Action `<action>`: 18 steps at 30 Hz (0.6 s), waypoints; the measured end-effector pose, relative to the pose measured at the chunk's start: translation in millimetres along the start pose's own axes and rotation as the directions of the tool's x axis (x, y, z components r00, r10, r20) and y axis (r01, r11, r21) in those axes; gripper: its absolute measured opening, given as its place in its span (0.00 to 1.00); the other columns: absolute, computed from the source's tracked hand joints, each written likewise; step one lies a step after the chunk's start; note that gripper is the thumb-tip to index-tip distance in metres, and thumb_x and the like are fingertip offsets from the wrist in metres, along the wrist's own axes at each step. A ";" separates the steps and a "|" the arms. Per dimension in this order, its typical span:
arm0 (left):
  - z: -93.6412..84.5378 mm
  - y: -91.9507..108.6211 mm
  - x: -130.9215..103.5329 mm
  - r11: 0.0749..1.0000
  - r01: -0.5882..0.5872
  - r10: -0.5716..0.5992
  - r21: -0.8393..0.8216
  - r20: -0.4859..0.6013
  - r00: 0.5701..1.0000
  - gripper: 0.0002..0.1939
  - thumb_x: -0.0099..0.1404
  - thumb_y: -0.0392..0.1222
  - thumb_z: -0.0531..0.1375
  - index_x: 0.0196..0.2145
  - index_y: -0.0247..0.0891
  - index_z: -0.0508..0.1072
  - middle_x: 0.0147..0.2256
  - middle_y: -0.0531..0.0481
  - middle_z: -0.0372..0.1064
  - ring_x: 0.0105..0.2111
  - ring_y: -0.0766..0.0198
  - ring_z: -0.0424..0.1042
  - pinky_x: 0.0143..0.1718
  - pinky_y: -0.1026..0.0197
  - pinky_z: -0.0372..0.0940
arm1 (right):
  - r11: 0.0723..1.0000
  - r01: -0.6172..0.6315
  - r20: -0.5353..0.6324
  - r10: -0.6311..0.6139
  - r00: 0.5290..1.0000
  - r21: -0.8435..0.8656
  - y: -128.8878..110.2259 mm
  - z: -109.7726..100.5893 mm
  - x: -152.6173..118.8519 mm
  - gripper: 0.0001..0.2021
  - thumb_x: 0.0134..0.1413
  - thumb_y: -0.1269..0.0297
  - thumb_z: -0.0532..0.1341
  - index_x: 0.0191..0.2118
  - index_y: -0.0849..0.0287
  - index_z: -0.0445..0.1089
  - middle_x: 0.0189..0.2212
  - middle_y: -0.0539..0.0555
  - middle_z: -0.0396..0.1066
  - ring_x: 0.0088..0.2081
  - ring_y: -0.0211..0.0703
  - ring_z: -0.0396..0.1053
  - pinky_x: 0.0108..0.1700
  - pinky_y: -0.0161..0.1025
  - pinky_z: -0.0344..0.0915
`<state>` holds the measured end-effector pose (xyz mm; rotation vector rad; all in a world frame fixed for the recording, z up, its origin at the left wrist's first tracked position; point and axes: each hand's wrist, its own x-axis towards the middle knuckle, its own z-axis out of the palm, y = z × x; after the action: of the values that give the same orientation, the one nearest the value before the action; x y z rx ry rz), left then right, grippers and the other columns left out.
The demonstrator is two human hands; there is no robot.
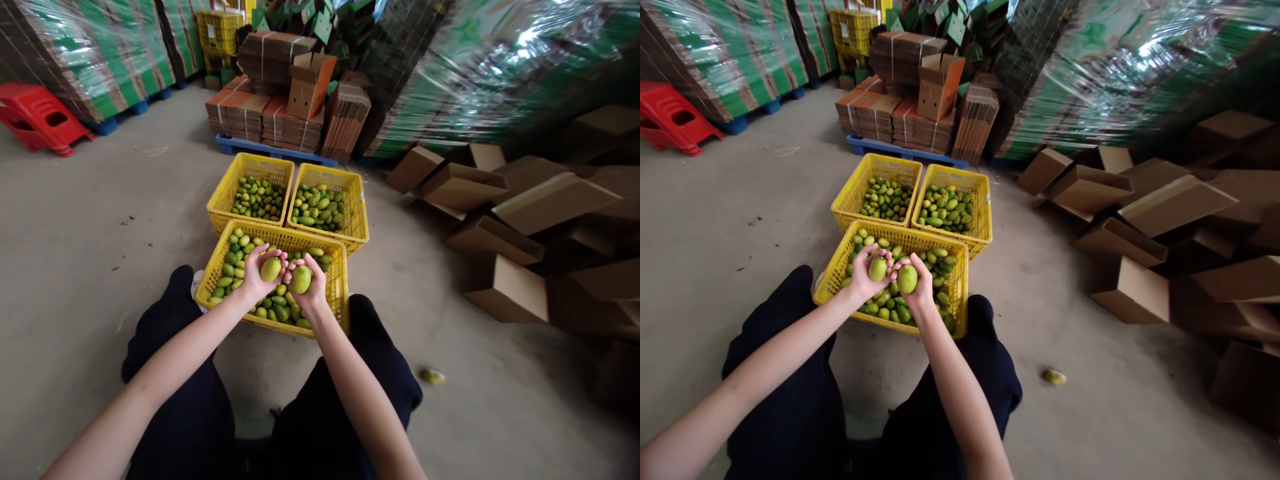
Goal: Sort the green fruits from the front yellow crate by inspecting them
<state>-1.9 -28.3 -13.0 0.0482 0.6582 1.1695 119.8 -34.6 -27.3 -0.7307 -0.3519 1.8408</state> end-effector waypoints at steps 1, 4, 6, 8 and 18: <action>1.5 1.0 -1.4 1.000 0.013 -0.013 0.022 0.001 1.000 0.16 0.61 0.41 0.55 0.19 0.34 0.72 0.20 0.49 0.71 0.17 0.65 0.69 0.17 0.65 0.63 | 1.000 -0.004 0.029 0.005 1.000 -0.027 0.0 -0.9 0.1 0.13 0.45 0.56 0.66 0.19 0.58 0.67 0.16 0.50 0.68 0.19 0.40 0.67 0.19 0.36 0.65; 5.5 4.1 -6.4 0.997 0.029 -0.032 0.076 0.037 0.999 0.19 0.61 0.41 0.53 0.16 0.35 0.70 0.16 0.49 0.67 0.16 0.63 0.68 0.16 0.63 0.63 | 0.998 0.011 0.109 -0.004 0.994 -0.066 0.2 -3.6 0.1 0.14 0.43 0.57 0.67 0.18 0.59 0.67 0.15 0.51 0.69 0.17 0.39 0.66 0.19 0.36 0.66; 6.1 5.3 -8.4 0.995 0.028 -0.035 0.097 0.074 0.997 0.19 0.61 0.41 0.53 0.15 0.35 0.70 0.16 0.50 0.67 0.16 0.63 0.68 0.16 0.62 0.63 | 0.998 0.024 0.142 -0.015 0.990 -0.065 0.6 -4.4 0.1 0.13 0.43 0.57 0.67 0.18 0.59 0.68 0.15 0.51 0.69 0.17 0.38 0.65 0.19 0.35 0.66; 5.0 5.7 -8.9 0.994 0.031 -0.041 0.105 0.097 0.994 0.19 0.60 0.41 0.53 0.14 0.35 0.69 0.16 0.50 0.67 0.16 0.64 0.69 0.17 0.63 0.64 | 0.998 0.030 0.153 -0.020 0.988 -0.061 0.9 -4.3 0.1 0.13 0.44 0.58 0.66 0.18 0.59 0.69 0.16 0.51 0.70 0.18 0.38 0.66 0.19 0.35 0.66; 1.7 6.0 -7.7 0.990 0.039 -0.051 0.133 0.088 0.995 0.19 0.60 0.42 0.55 0.14 0.36 0.68 0.15 0.51 0.66 0.16 0.64 0.69 0.18 0.64 0.64 | 0.997 -0.013 0.162 0.025 0.986 -0.079 0.4 -1.7 -1.2 0.15 0.46 0.59 0.64 0.16 0.59 0.67 0.15 0.50 0.68 0.17 0.37 0.64 0.19 0.34 0.64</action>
<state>-7.8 -31.9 -5.9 0.1954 0.6516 1.0730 120.8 -36.0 -28.4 -0.6392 -0.5273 1.9191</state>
